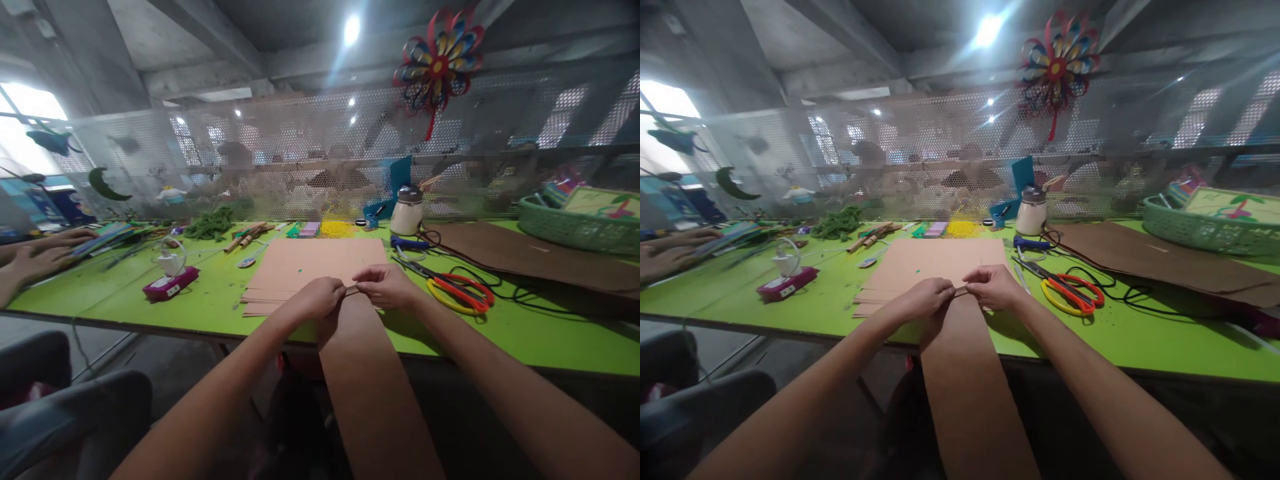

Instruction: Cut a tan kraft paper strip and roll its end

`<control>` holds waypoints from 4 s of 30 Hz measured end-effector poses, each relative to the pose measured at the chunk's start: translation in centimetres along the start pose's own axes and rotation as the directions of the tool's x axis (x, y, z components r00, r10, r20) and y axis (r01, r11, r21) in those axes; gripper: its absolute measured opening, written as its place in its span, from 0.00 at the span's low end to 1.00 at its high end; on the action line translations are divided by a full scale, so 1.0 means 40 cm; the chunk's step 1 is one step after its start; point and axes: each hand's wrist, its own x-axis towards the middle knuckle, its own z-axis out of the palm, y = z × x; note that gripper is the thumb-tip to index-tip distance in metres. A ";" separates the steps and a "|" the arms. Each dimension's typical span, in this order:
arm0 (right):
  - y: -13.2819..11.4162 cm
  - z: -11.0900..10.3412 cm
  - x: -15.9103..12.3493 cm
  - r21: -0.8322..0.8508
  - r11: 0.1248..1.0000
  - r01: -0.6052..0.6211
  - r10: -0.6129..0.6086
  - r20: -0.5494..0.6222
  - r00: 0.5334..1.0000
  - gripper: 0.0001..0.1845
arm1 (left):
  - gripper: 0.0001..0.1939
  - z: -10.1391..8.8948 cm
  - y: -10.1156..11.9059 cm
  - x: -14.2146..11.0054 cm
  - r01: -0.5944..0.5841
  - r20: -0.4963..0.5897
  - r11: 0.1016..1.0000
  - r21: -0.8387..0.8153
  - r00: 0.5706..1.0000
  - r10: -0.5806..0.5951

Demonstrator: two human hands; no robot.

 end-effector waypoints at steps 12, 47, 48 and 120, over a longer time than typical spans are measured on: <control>-0.008 -0.012 -0.011 -0.085 0.996 -0.023 0.040 0.205 0.978 0.16 | 0.16 -0.023 -0.001 -0.017 -0.055 0.040 0.970 -0.238 0.997 0.066; 0.010 -0.017 -0.004 -0.117 0.993 -0.031 0.050 0.164 0.985 0.20 | 0.21 -0.043 -0.059 -0.064 0.138 0.180 0.812 -0.567 0.983 -0.041; 0.011 -0.018 -0.004 -0.107 0.994 -0.024 0.042 0.168 0.985 0.20 | 0.21 -0.041 -0.060 -0.066 0.136 0.171 0.810 -0.570 0.984 -0.045; 0.007 0.000 -0.003 -0.435 0.849 0.300 -0.213 0.238 0.948 0.19 | 0.14 -0.066 -0.005 -0.019 -0.150 0.014 0.978 -0.144 0.988 0.154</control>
